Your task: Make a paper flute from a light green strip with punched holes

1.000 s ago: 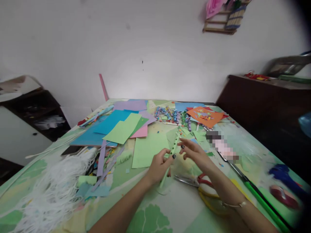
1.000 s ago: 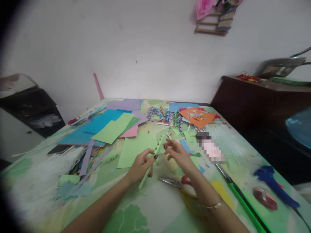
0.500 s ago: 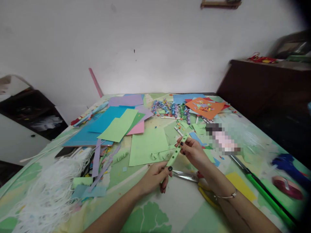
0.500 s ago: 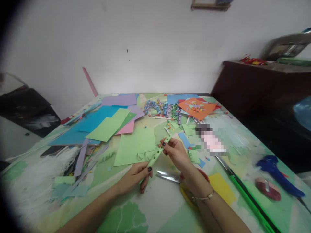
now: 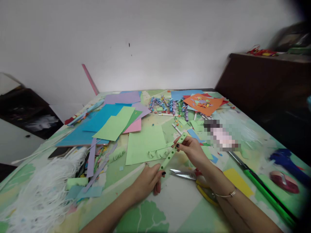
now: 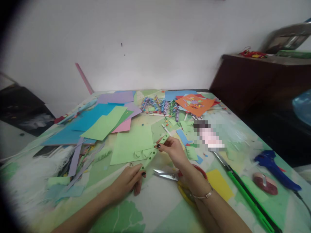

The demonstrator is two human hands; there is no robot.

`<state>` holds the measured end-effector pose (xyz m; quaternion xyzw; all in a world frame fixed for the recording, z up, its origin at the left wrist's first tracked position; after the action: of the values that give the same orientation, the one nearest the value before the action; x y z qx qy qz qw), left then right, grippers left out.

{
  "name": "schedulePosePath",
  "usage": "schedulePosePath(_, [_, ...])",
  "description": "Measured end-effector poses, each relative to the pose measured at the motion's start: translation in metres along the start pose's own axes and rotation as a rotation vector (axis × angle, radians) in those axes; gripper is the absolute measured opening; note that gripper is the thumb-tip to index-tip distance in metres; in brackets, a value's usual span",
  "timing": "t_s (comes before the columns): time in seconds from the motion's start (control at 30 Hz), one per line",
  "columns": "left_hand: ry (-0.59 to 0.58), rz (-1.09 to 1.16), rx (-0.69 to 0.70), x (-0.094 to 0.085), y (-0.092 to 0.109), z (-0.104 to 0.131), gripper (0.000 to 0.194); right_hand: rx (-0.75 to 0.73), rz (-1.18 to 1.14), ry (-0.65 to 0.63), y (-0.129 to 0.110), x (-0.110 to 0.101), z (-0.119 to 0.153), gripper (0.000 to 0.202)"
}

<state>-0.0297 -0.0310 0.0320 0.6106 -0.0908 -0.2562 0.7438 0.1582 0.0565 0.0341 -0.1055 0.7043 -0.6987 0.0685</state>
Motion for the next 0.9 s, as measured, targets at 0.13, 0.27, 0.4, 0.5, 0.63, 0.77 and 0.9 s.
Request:
schedulePosePath(0.13, [0.046,0.023,0.025,-0.004,-0.009,-0.002,0.031,-0.039,-0.037,-0.057,-0.007,0.001,0.002,0.028])
schedulePosePath(0.27, [0.127,0.0,0.034,-0.008,-0.016,-0.005,0.032,-0.09,-0.005,0.015,-0.008,-0.003,0.0,0.028])
schedulePosePath(0.4, [0.217,-0.159,0.158,-0.01,-0.013,-0.003,0.036,-0.042,-0.009,0.02,-0.006,-0.005,-0.002,0.03])
schedulePosePath(0.5, [0.327,-0.106,0.164,-0.014,-0.013,0.001,0.036,0.006,0.067,-0.013,-0.012,-0.008,0.0,0.03])
schedulePosePath(0.63, [0.415,0.088,0.143,-0.022,-0.013,0.006,0.039,-0.06,0.235,0.146,-0.028,-0.019,0.005,0.022])
schedulePosePath(0.77, [0.343,0.108,0.158,-0.02,-0.014,0.007,0.035,-0.18,0.28,0.185,-0.036,-0.023,0.01,0.031])
schedulePosePath(0.9, [0.259,0.074,0.153,-0.013,-0.019,0.005,0.032,-0.171,0.264,0.125,-0.033,-0.017,0.014,0.049])
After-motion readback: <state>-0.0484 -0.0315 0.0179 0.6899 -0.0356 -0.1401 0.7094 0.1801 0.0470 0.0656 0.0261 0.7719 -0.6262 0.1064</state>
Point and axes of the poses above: each hand's wrist, its own z-axis away from the middle knuckle, its own x-axis out of the palm, y = z × x, the point moved 2 cm from there along -z, towards the middle knuckle, and after that the axes turned 9 degrees about z, right-handed, at the moved point
